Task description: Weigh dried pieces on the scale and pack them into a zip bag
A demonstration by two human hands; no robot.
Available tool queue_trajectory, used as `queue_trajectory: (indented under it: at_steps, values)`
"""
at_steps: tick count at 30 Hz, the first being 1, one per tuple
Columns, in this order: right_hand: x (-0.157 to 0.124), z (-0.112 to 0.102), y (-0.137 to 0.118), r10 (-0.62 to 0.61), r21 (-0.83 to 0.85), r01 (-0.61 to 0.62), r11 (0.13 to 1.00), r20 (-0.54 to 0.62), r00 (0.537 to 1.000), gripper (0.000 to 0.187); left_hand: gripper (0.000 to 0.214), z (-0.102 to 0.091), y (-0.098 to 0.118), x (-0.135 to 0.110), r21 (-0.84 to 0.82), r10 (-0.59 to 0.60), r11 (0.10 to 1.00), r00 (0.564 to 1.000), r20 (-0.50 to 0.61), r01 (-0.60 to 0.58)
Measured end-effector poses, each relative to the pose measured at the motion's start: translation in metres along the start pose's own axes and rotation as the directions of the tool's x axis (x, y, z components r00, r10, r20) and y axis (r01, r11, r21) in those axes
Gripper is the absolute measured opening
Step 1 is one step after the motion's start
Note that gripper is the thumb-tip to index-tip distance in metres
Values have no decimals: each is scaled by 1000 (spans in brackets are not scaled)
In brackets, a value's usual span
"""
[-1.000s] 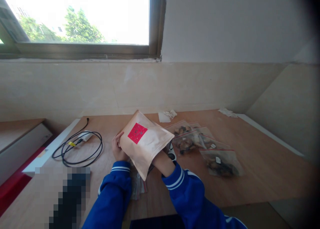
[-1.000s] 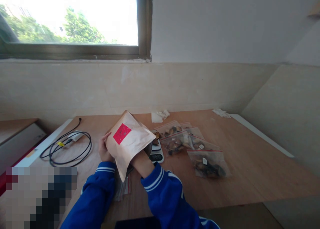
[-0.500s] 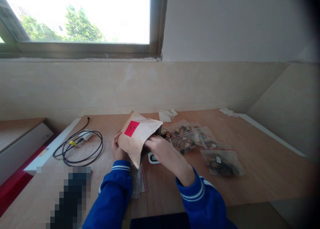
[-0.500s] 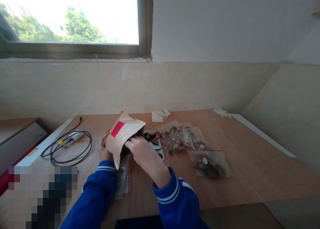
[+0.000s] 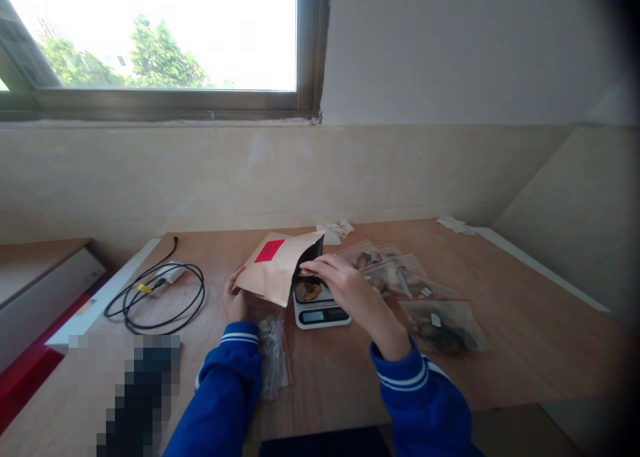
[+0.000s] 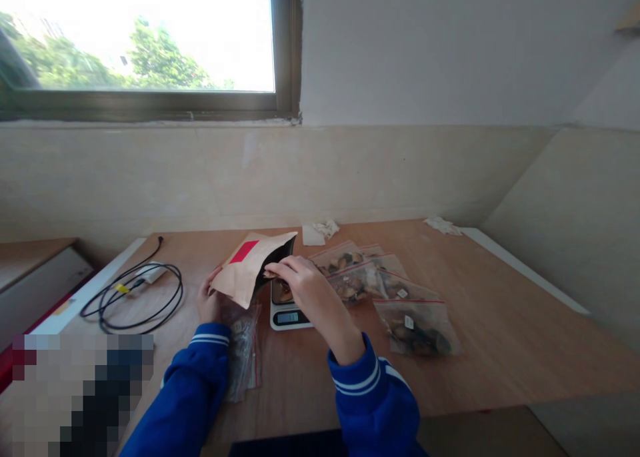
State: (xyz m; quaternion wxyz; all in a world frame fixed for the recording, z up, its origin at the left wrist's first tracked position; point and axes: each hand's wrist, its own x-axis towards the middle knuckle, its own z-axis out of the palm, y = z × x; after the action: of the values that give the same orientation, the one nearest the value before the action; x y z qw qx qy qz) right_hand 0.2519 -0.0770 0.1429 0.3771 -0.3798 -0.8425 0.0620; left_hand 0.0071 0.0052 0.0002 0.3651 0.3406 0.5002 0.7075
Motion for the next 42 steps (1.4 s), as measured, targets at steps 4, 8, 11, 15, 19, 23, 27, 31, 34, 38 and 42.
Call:
queue_trajectory:
  at_steps: [4, 8, 11, 15, 19, 23, 27, 31, 34, 38, 42]
  values:
    - [-1, 1, 9, 26, 15, -25, 1000, -80, 996, 42, 55, 0, 0, 0, 7, -51, 999, 997, 52, 51]
    - [0, 11, 24, 32, 69, -20, 997, -183, 983, 41, 60, -1, 1, -2, 47, -82, 996, 993, 88, 78]
    - [2, 15, 31, 47, 95, -24, 995, -245, 968, 40, 62, -3, 2, -2, 80, -85, 994, 990, 109, 76]
    - [4, 15, 34, 73, 143, -29, 989, -317, 946, 37, 61, -5, -1, 0, 95, -73, 994, 988, 134, 61]
    - [7, 14, 36, 87, 171, -28, 985, -346, 934, 36, 59, -5, -2, 1, 90, -81, 993, 987, 138, 69]
    - [15, 12, 39, 74, 166, -20, 986, -326, 943, 34, 54, -3, -1, -1, 69, -87, 995, 983, 162, 77]
    - [22, 7, 38, 46, 181, 11, 983, -309, 950, 32, 49, -3, -2, -1, 73, -77, 995, 978, 192, 64]
    - [17, 3, 39, 102, 188, -30, 982, -391, 915, 32, 47, -4, -7, 2, 74, -66, 996, 981, 181, 53]
    - [2, 7, 45, 204, 248, -99, 964, -443, 873, 28, 48, -4, -10, 4, 45, -46, 998, 988, 149, 40]
    - [-30, 23, 61, 352, 374, -225, 900, -316, 881, 24, 51, -3, -14, 7, 49, -79, 996, 994, 80, 76]
    - [-60, 45, 78, 444, 392, -340, 855, -214, 870, 23, 57, -4, -17, 9, 60, -140, 989, 989, 47, 137]
